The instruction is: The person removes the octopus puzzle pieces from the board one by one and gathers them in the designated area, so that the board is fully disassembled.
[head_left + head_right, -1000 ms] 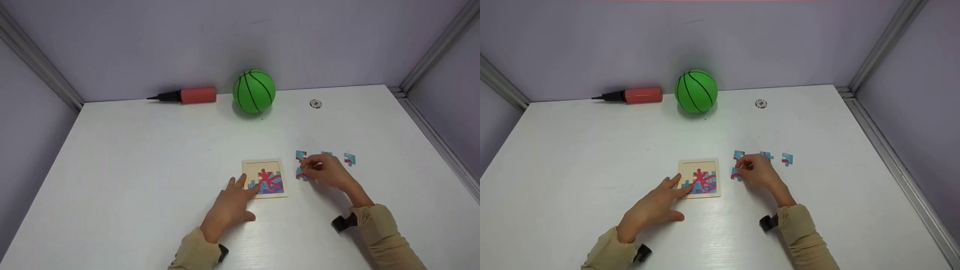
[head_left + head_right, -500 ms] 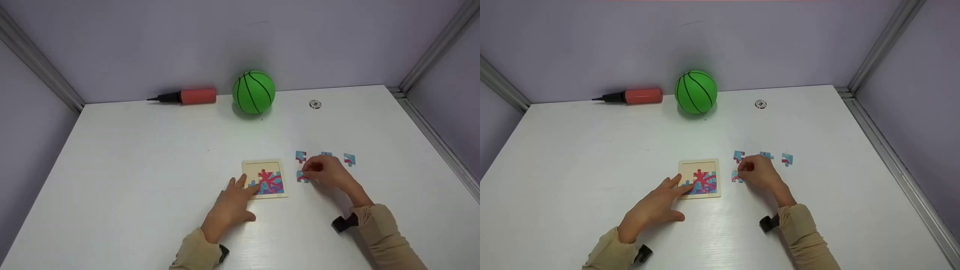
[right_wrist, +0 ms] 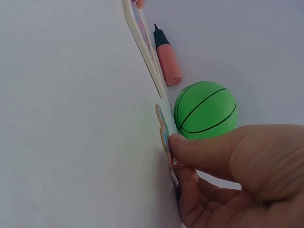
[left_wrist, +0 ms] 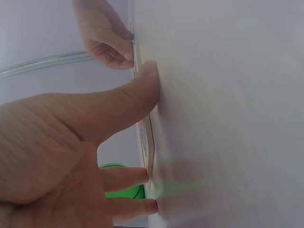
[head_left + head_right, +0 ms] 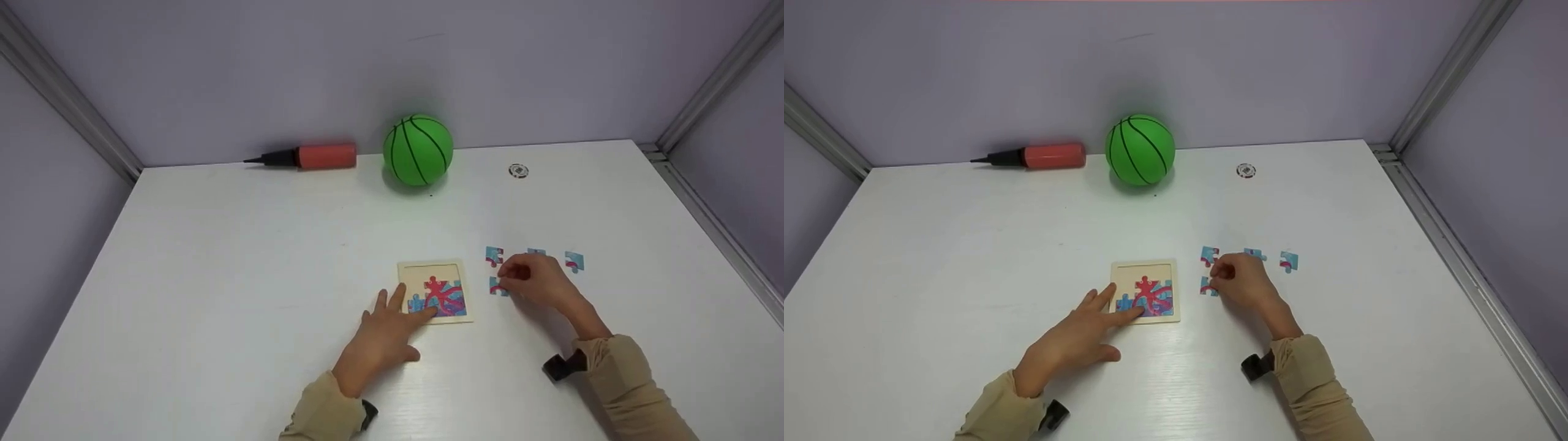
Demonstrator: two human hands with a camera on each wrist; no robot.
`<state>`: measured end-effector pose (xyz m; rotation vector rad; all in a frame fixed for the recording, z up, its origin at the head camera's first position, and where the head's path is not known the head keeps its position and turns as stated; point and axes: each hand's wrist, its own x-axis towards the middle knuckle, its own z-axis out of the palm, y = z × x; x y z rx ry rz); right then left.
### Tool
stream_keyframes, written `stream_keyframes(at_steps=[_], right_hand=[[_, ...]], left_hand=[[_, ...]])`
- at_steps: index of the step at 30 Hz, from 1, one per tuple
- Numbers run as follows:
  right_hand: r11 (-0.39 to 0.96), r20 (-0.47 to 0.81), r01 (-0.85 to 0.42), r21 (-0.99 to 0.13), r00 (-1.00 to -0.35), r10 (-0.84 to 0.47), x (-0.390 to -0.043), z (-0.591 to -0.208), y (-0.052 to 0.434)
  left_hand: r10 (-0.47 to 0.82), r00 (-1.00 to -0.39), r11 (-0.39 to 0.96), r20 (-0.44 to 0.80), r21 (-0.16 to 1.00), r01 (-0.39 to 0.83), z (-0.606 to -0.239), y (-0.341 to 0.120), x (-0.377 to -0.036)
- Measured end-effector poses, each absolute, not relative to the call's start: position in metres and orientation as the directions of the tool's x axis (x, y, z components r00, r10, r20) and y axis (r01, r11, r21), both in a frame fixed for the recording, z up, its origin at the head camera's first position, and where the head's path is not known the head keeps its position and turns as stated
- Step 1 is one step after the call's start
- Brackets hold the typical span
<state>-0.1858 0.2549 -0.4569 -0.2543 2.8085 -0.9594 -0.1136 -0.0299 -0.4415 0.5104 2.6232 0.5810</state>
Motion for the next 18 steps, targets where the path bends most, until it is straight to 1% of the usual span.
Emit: stream_keyframes(at_steps=[4, 8, 13, 15, 18], right_hand=[[0.769, -0.096, -0.09, -0.633, -0.976, -0.193, -0.186, -0.453, 0.252], [0.75, -0.053, -0.122, -0.65, -0.977, -0.205, -0.187, -0.447, 0.243], [0.725, -0.004, -0.198, -0.66, -0.964, -0.267, -0.193, -0.44, 0.219], [0.716, -0.008, -0.214, -0.665, -0.956, -0.293, -0.197, -0.439, 0.208], [0.701, -0.048, -0.21, -0.682, -0.943, -0.33, -0.203, -0.44, 0.193]], left_hand=[[0.423, -0.852, 0.845, -0.308, 0.473, 0.249, -0.442, -0.029, -0.114], [0.416, -0.851, 0.852, -0.321, 0.465, 0.241, -0.441, -0.028, -0.115], [0.405, -0.844, 0.864, -0.351, 0.449, 0.228, -0.44, -0.027, -0.116], [0.403, -0.843, 0.866, -0.357, 0.448, 0.224, -0.44, -0.027, -0.116], [0.409, -0.841, 0.866, -0.356, 0.44, 0.235, -0.44, -0.027, -0.116]])
